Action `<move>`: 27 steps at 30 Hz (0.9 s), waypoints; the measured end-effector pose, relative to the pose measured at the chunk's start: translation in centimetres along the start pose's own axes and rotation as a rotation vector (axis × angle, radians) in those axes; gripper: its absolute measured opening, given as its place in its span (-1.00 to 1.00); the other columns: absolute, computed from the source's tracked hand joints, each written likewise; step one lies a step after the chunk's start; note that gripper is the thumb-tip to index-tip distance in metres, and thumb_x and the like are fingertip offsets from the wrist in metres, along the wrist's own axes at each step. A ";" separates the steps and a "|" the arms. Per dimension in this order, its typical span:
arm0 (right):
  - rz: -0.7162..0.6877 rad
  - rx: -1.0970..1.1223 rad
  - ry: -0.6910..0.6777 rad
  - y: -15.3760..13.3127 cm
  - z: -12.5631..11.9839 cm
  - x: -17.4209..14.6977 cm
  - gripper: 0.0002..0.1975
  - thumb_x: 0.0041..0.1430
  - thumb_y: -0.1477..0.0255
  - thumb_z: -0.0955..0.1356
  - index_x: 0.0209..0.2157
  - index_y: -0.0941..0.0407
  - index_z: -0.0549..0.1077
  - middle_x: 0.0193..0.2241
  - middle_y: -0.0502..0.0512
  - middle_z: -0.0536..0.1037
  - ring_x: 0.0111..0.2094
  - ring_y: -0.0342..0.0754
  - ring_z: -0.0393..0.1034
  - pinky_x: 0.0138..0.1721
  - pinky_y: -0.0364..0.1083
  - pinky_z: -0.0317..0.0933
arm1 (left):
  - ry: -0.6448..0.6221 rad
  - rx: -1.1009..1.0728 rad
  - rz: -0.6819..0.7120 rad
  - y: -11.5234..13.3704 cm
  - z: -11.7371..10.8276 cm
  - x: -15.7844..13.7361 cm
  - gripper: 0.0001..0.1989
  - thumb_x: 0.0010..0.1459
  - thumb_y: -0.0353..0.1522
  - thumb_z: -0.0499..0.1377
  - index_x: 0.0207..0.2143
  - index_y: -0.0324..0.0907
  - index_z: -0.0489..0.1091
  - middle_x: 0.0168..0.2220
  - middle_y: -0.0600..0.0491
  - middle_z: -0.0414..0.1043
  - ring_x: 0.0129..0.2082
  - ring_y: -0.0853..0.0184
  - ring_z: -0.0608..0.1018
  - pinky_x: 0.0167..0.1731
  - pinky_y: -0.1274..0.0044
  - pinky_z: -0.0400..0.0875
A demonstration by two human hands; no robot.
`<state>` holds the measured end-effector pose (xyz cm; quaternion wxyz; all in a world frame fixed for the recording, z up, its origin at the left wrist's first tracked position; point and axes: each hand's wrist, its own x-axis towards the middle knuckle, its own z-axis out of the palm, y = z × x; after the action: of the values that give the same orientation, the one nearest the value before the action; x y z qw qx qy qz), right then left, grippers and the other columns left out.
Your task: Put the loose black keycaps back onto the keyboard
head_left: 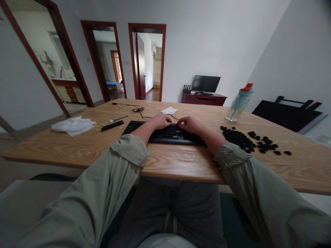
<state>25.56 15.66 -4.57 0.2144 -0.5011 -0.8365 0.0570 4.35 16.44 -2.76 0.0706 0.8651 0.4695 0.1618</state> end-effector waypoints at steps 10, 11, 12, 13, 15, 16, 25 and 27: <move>-0.031 -0.042 -0.019 0.3 -0.1 0.4 -0.71 0.12 0.51 0.34 -0.16 0.13 0.64 -0.27 0.11 0.66 -0.33 -0.08 0.47 -0.23 -0.15 0.29 | -0.010 0.014 0.040 -0.5 0.3 0.2 -0.72 0.17 -0.32 0.16 -0.14 -0.12 0.61 -0.19 0.02 0.64 -0.23 0.29 0.58 -0.22 0.57 0.37; -0.030 -0.049 -0.028 0.2 -0.1 0.4 -0.70 0.12 0.51 0.33 -0.15 0.13 0.64 -0.27 0.11 0.66 -0.34 -0.08 0.47 -0.23 -0.15 0.29 | -0.011 0.014 0.038 -0.5 0.4 0.2 -0.72 0.17 -0.32 0.16 -0.14 -0.12 0.61 -0.20 0.02 0.64 -0.24 0.29 0.58 -0.23 0.57 0.37; -0.028 -0.053 -0.038 0.2 -0.2 0.4 -0.69 0.12 0.52 0.33 -0.13 0.12 0.64 -0.26 0.10 0.66 -0.34 -0.09 0.47 -0.23 -0.15 0.29 | -0.011 0.017 0.033 -0.5 0.4 0.2 -0.72 0.17 -0.31 0.16 -0.13 -0.11 0.61 -0.20 0.02 0.64 -0.24 0.29 0.58 -0.23 0.57 0.37; -0.024 -0.054 -0.049 0.1 -0.3 0.4 -0.68 0.12 0.53 0.33 -0.12 0.12 0.64 -0.26 0.09 0.66 -0.35 -0.09 0.47 -0.23 -0.16 0.29 | -0.010 0.021 0.029 -0.5 0.4 0.3 -0.72 0.17 -0.30 0.16 -0.13 -0.11 0.61 -0.20 0.02 0.64 -0.24 0.29 0.58 -0.24 0.57 0.37; -0.014 -0.044 -0.068 -0.1 -0.5 0.1 -0.66 0.11 0.53 0.34 -0.10 0.10 0.64 -0.25 0.08 0.67 -0.35 -0.10 0.48 -0.23 -0.17 0.30 | -0.011 0.031 0.023 -0.5 0.4 0.3 -0.72 0.17 -0.30 0.16 -0.13 -0.11 0.60 -0.21 0.03 0.64 -0.24 0.30 0.58 -0.24 0.58 0.37; -0.010 -0.037 -0.073 -0.1 -0.5 0.0 -0.66 0.10 0.53 0.35 -0.10 0.09 0.64 -0.24 0.08 0.67 -0.35 -0.10 0.48 -0.24 -0.17 0.30 | -0.014 0.033 0.022 -0.5 0.4 0.3 -0.72 0.17 -0.30 0.15 -0.13 -0.11 0.61 -0.21 0.03 0.64 -0.24 0.30 0.58 -0.25 0.58 0.37; 0.009 -0.039 -0.048 0.2 0.0 -0.9 -0.61 0.15 0.47 0.34 0.01 0.11 0.59 -0.15 0.12 0.66 -0.26 -0.04 0.53 -0.13 -0.13 0.32 | -0.007 0.035 0.014 -0.3 0.5 0.1 -0.73 0.17 -0.30 0.16 -0.16 -0.12 0.62 -0.23 0.01 0.64 -0.25 0.28 0.58 -0.25 0.57 0.37; -0.016 -0.043 -0.038 0.4 0.3 -0.9 -0.60 0.15 0.48 0.33 0.02 0.12 0.58 -0.12 0.13 0.65 -0.21 -0.03 0.54 -0.10 -0.13 0.32 | -0.011 0.056 0.022 -0.3 0.6 0.1 -0.72 0.17 -0.30 0.16 -0.15 -0.10 0.61 -0.21 0.02 0.64 -0.22 0.28 0.58 -0.24 0.56 0.37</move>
<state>26.17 15.12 -5.23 0.1879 -0.4977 -0.8455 0.0467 4.38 16.69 -3.36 0.0471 0.8727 0.4640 0.1447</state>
